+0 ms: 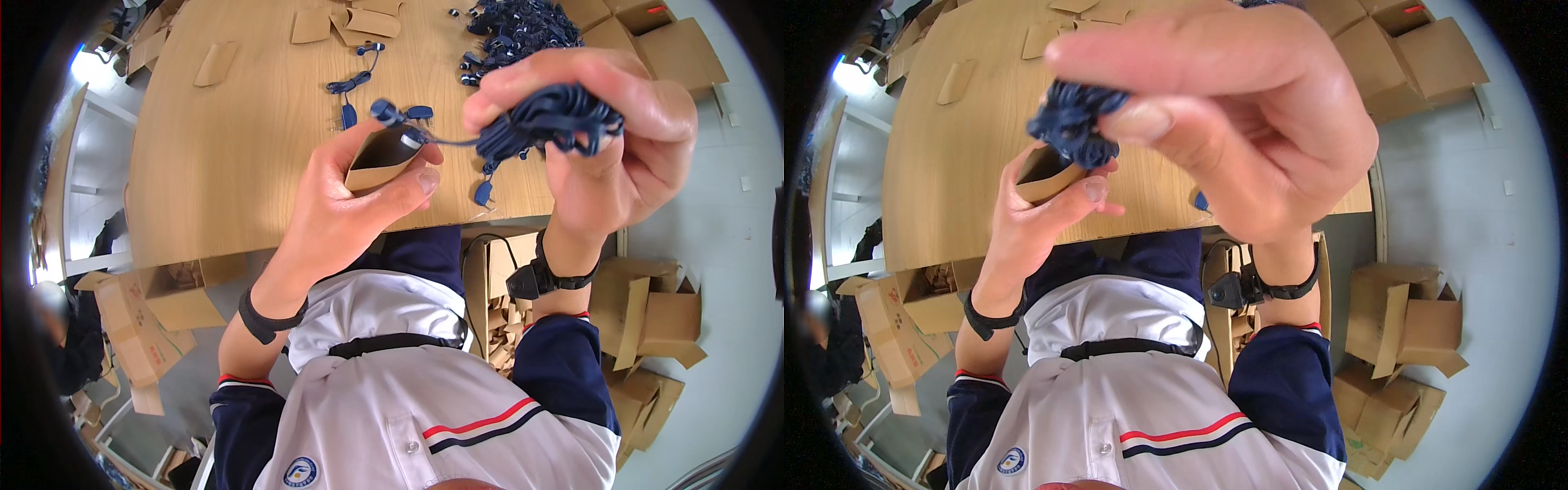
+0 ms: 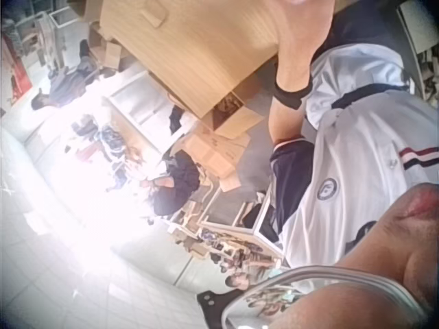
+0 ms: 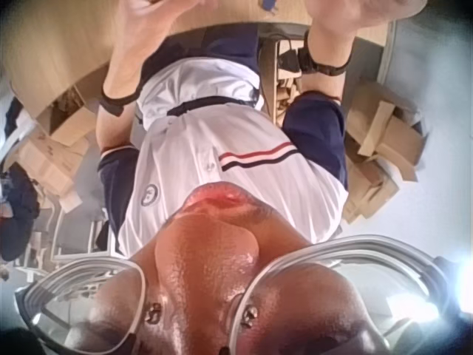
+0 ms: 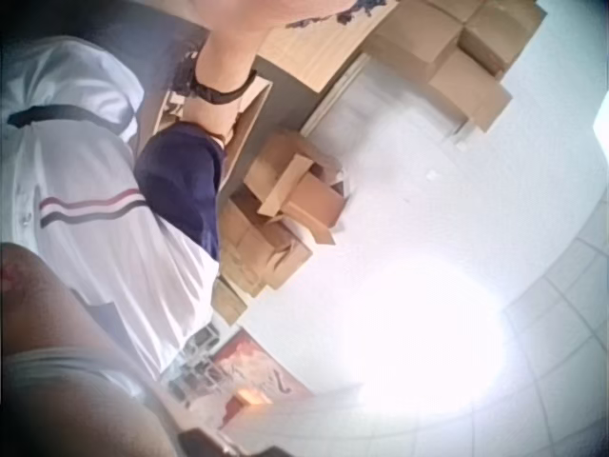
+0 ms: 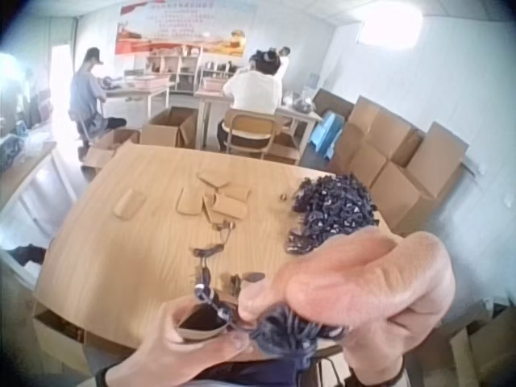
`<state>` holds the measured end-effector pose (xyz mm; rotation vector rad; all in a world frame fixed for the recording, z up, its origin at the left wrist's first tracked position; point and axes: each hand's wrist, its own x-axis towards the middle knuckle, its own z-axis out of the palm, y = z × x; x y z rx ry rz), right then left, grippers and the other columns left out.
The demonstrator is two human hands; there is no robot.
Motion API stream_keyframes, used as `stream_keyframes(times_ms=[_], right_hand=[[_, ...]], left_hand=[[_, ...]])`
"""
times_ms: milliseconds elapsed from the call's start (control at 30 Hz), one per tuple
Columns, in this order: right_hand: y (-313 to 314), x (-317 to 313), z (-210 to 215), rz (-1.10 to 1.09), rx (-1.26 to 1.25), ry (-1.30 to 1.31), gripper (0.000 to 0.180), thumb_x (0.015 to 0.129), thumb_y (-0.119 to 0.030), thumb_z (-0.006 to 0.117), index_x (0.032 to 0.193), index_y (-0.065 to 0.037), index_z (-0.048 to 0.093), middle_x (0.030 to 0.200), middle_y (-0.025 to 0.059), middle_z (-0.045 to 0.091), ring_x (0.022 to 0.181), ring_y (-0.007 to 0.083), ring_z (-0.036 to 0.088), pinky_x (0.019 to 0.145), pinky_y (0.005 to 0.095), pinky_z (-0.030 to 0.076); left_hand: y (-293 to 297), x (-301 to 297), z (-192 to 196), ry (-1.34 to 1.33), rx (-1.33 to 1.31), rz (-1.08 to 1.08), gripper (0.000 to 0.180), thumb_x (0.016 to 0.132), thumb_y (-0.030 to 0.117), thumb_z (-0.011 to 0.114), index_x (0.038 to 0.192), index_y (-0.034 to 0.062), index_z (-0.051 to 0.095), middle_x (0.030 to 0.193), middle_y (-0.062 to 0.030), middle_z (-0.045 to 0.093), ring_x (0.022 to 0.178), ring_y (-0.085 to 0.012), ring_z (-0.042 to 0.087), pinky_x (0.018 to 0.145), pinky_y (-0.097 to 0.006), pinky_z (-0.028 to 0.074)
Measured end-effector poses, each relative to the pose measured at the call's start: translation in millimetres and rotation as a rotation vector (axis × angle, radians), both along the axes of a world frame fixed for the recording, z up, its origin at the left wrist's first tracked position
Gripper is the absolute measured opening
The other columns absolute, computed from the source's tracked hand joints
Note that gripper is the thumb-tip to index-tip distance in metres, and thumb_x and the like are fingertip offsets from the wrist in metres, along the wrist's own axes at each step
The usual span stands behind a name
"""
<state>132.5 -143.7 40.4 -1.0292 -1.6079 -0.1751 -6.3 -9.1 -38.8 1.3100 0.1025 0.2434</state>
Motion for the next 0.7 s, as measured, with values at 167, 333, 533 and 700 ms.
stream_keyframes(times_ms=[167, 333, 533, 700], right_hand=[[6, 5, 1, 0.309, -0.056, 0.01, 0.023, 0.097, -0.012, 0.054, 0.112, 0.006, 0.054, 0.082, 0.0297, 0.064, 0.062, 0.0309, 0.067, 0.05, 0.0361, 0.058], [8, -11, -4, -0.024, 0.005, 0.006, 0.017, 0.092, -0.001, 0.054, 0.105, 0.01, 0.056, 0.083, 0.0299, 0.066, 0.068, 0.0298, 0.068, 0.06, 0.0382, 0.059], [3, -37, -17, -0.155, -0.4, 0.135, 0.016, 0.084, 0.007, 0.059, 0.099, 0.01, 0.064, 0.091, 0.0246, 0.069, 0.077, 0.0269, 0.067, 0.068, 0.0331, 0.053], [2, -37, -40, -0.282, -0.449, -0.129, 0.024, 0.08, 0.0, 0.062, 0.102, -0.004, 0.068, 0.109, 0.017, 0.07, 0.118, 0.0314, 0.061, 0.093, 0.0401, 0.042]], left_hand=[[-4, -2, 3, 0.003, -0.096, -0.076, 0.014, 0.086, 0.013, 0.069, 0.093, 0.0014, 0.065, 0.076, -0.0002, 0.062, 0.069, -0.0056, 0.058, 0.064, -0.022, 0.051], [-2, -5, 2, -0.037, 0.027, -0.087, 0.015, 0.088, 0.014, 0.068, 0.096, 0.0014, 0.065, 0.081, -0.0006, 0.063, 0.072, -0.0052, 0.058, 0.067, -0.021, 0.05], [-1, -13, -6, -0.045, -0.175, -0.115, 0.023, 0.086, 0.014, 0.073, 0.101, -0.0013, 0.066, 0.088, -0.0047, 0.069, 0.077, -0.0079, 0.064, 0.068, -0.023, 0.052], [4, -15, -11, -0.052, -0.236, -0.183, 0.03, 0.088, 0.018, 0.072, 0.105, -0.0052, 0.065, 0.09, -0.0109, 0.069, 0.082, -0.0159, 0.067, 0.065, -0.028, 0.058]])
